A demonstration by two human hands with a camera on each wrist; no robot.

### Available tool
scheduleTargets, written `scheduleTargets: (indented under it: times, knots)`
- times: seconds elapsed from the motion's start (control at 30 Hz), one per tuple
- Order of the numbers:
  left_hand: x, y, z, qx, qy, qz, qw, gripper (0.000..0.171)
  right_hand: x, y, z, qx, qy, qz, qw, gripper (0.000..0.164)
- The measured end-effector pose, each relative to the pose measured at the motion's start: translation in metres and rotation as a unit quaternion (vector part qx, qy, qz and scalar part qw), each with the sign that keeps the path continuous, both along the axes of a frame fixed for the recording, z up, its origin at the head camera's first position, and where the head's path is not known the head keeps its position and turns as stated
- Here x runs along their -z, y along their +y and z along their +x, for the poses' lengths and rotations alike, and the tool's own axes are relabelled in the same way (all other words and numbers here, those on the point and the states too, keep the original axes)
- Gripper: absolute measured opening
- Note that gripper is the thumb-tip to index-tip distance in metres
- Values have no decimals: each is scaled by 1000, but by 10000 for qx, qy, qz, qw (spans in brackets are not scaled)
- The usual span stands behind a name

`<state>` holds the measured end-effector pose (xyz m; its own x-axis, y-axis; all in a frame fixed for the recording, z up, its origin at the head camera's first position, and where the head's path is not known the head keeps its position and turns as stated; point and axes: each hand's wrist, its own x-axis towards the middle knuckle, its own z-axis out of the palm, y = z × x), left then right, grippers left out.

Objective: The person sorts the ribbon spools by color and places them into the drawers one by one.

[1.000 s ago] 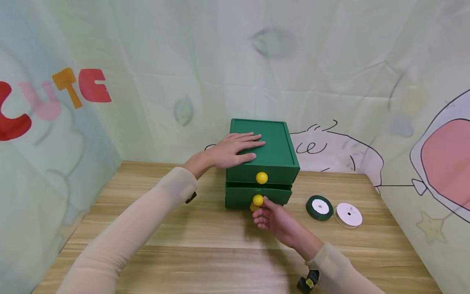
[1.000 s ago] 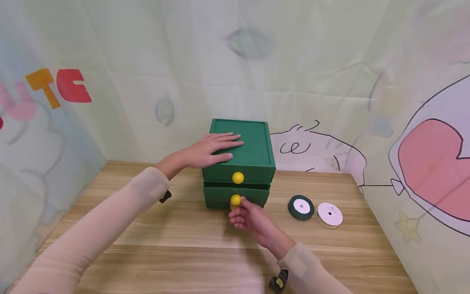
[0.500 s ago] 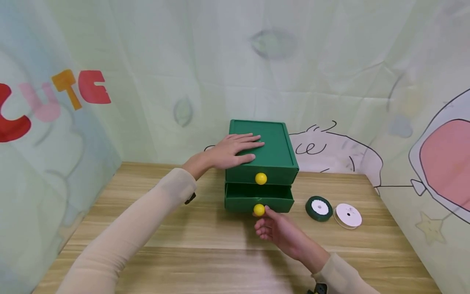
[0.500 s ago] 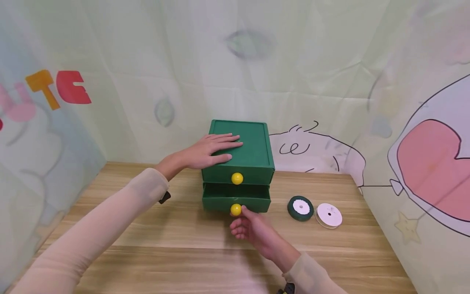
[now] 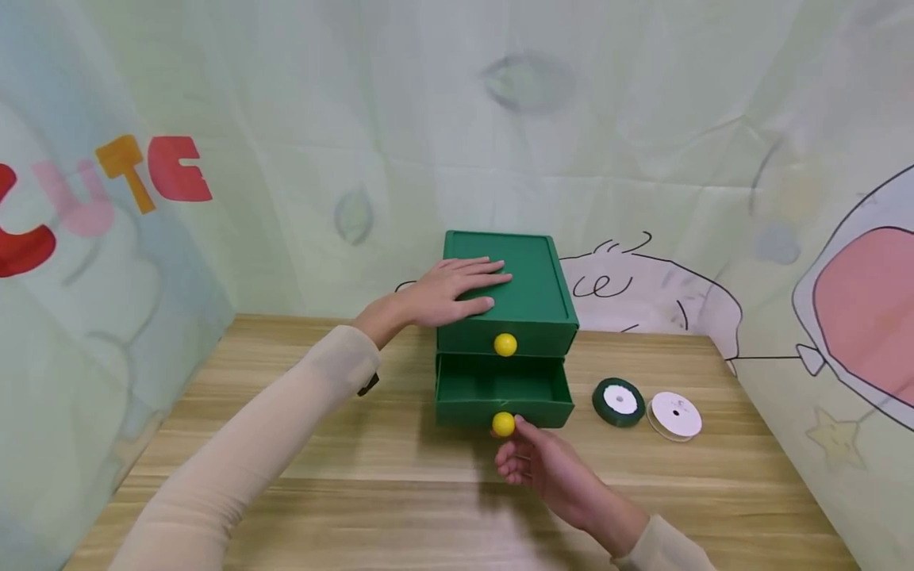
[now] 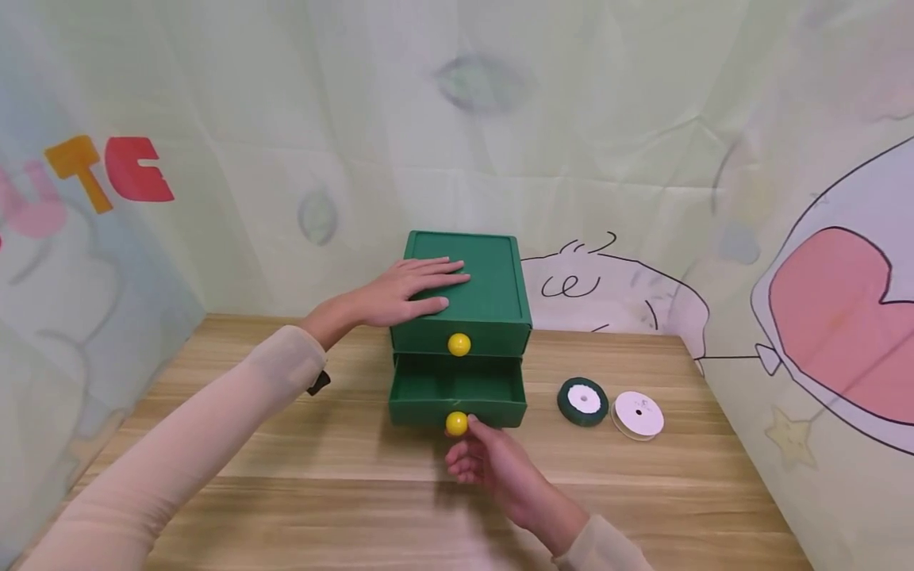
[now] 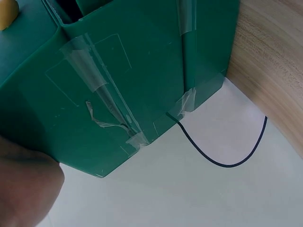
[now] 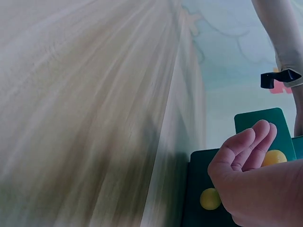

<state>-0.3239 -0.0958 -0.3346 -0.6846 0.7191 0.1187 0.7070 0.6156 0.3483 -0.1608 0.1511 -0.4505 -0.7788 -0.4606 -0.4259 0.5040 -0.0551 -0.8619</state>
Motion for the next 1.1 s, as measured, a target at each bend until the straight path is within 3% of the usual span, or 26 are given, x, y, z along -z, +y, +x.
scheduleTargets:
  times: [0.63, 1.1]
  knots:
    - [-2, -2, 0, -26, -24, -103, 9999, 58, 3, -3, 29, -36, -365, -99, 9993, 43]
    - [-3, -3, 1, -30, 15, -66, 10000, 58, 8, 0, 37, -99, -270, 66, 9996, 46]
